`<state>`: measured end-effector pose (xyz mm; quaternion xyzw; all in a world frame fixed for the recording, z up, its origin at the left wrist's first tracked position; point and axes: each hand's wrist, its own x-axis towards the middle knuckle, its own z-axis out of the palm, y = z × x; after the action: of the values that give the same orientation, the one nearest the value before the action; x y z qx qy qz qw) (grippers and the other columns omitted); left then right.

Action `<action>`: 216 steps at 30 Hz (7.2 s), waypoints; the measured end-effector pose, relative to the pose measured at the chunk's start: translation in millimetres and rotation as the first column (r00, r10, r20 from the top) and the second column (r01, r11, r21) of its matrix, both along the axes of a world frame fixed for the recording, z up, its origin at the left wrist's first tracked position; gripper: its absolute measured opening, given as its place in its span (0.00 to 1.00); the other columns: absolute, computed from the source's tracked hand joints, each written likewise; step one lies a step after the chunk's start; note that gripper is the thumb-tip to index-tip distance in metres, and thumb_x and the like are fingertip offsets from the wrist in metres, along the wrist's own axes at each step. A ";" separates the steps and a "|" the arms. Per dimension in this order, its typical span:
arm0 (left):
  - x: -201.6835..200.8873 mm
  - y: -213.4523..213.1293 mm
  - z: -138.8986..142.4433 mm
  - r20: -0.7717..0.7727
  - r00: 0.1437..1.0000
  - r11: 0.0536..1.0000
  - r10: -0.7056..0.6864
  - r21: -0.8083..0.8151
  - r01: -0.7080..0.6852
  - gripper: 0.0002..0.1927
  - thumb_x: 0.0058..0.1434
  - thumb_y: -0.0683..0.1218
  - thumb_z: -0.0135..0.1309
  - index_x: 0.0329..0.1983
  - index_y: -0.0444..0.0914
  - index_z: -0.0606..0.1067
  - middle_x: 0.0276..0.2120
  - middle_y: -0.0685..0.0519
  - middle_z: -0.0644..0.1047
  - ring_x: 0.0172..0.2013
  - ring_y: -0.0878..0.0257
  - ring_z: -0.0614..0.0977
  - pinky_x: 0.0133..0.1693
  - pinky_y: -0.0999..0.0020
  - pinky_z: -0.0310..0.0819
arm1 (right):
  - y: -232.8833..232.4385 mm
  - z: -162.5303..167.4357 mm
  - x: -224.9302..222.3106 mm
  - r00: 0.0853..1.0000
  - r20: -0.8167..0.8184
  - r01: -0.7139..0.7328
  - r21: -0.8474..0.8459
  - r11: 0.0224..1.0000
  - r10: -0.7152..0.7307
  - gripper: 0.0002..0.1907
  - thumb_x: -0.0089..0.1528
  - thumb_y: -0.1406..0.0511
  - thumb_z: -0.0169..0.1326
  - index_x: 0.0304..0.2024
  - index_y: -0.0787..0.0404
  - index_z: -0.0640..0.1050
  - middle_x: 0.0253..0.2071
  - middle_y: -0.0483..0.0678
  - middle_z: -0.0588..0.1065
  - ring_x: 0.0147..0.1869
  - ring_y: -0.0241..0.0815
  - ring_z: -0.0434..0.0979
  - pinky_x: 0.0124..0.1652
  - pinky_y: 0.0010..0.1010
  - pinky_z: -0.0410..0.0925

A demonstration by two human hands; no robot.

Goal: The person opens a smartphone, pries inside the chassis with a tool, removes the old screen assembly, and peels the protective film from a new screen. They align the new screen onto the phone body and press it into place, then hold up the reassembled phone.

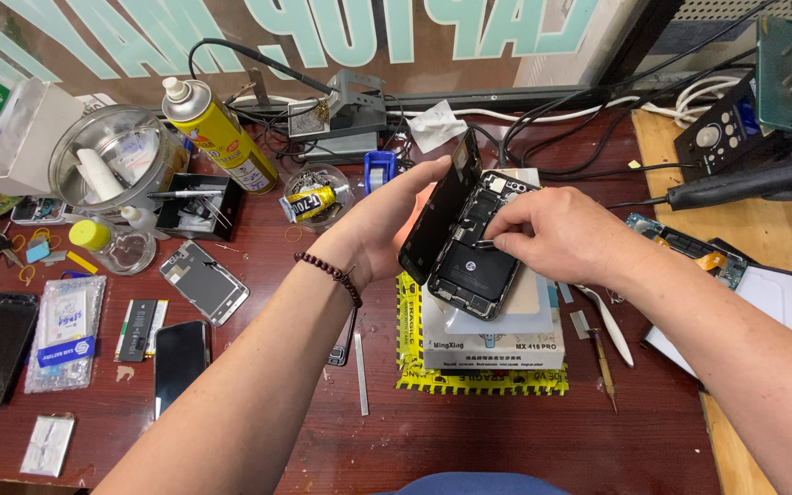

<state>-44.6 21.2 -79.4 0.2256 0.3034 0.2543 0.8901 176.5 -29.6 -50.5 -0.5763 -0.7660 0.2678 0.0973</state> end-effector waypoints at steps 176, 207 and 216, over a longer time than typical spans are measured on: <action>13.4 -8.9 11.8 -0.451 0.891 0.982 0.056 0.184 0.032 0.27 0.62 0.66 0.50 0.55 0.45 0.78 0.50 0.51 0.78 0.47 0.62 0.78 0.45 0.65 0.76 | -22.6 -10.7 -10.7 0.222 -0.892 0.584 -0.201 0.787 -0.393 0.41 0.65 0.75 0.54 0.75 0.57 0.50 0.46 0.57 0.79 0.45 0.42 0.83 0.38 0.35 0.81; 25.6 -26.2 14.8 -0.355 0.677 0.325 0.644 0.929 0.178 0.22 0.58 0.42 0.60 0.56 0.40 0.73 0.49 0.48 0.80 0.42 0.58 0.85 0.44 0.63 0.80 | -6.1 6.8 -13.5 -0.101 -0.881 0.464 -0.453 0.761 -0.463 0.34 0.66 0.71 0.53 0.69 0.56 0.52 0.51 0.56 0.74 0.42 0.52 0.84 0.37 0.44 0.80; 22.8 -27.4 10.4 -0.344 0.661 0.276 0.667 0.938 0.210 0.11 0.58 0.44 0.64 0.43 0.38 0.79 0.43 0.51 0.79 0.42 0.60 0.84 0.45 0.66 0.78 | -0.4 10.3 -34.5 -0.119 -0.836 0.482 -0.521 0.704 -0.536 0.35 0.64 0.70 0.55 0.68 0.52 0.53 0.50 0.56 0.74 0.39 0.51 0.83 0.37 0.47 0.80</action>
<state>-21.8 -6.2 -69.0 0.7215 0.4395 0.4137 0.3394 142.0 -30.0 -40.3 -0.5066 -0.2190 0.5263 0.6468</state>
